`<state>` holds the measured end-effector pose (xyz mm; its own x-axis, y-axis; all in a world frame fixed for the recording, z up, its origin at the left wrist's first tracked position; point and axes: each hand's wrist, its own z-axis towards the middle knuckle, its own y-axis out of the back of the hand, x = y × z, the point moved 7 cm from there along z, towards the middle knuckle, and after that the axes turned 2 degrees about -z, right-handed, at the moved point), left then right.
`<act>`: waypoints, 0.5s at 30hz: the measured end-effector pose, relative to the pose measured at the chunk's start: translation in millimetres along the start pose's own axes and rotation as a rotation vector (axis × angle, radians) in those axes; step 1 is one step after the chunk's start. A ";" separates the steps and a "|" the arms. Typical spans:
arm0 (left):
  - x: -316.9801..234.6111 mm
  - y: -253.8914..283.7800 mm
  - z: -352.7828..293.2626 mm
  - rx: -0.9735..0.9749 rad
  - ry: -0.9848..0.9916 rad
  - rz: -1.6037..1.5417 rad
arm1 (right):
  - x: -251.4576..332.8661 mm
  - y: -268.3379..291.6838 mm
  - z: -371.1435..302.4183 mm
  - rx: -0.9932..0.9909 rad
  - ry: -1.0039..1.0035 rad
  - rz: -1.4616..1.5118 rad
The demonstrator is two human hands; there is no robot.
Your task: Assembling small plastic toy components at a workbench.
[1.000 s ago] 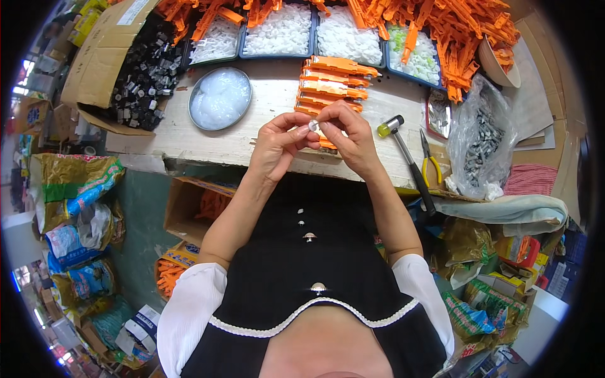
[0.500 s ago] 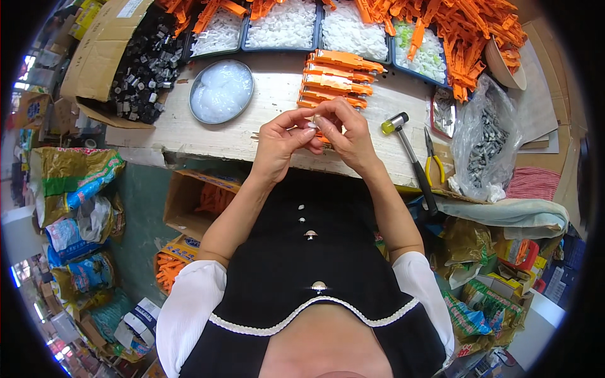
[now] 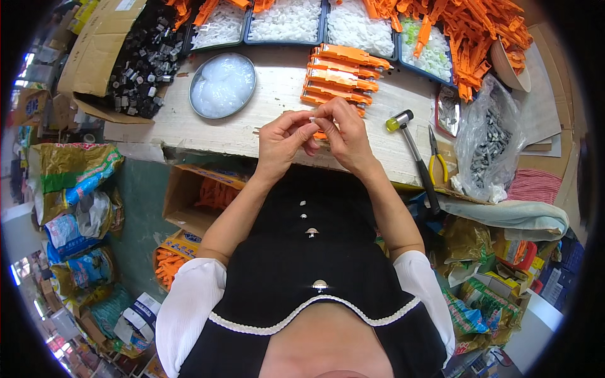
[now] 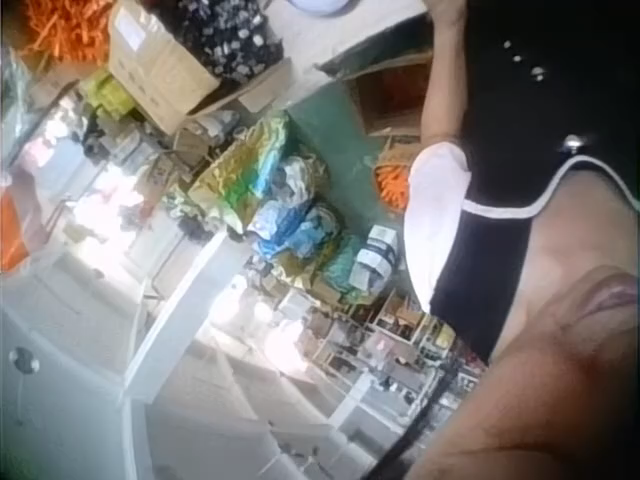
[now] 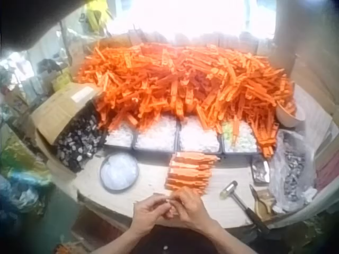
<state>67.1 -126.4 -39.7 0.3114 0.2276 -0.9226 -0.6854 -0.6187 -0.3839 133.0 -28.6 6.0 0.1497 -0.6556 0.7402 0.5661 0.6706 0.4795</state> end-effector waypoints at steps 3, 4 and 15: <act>-7.2 8.3 1.2 -0.026 -0.022 0.157 | 2.0 -0.3 -0.2 0.007 0.041 -0.112; -10.4 13.4 2.3 -0.062 -0.053 0.174 | -0.2 -3.0 -1.3 0.038 0.061 -0.181; -2.7 41.6 11.6 -0.062 -0.014 0.430 | -7.5 -37.8 -11.7 0.138 0.094 -0.483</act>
<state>30.0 -144.0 -53.6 -0.0032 -0.0505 -0.9987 -0.7096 -0.7036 0.0379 119.9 -53.1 -23.1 -0.0269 -0.9260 0.3766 0.4775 0.3190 0.8187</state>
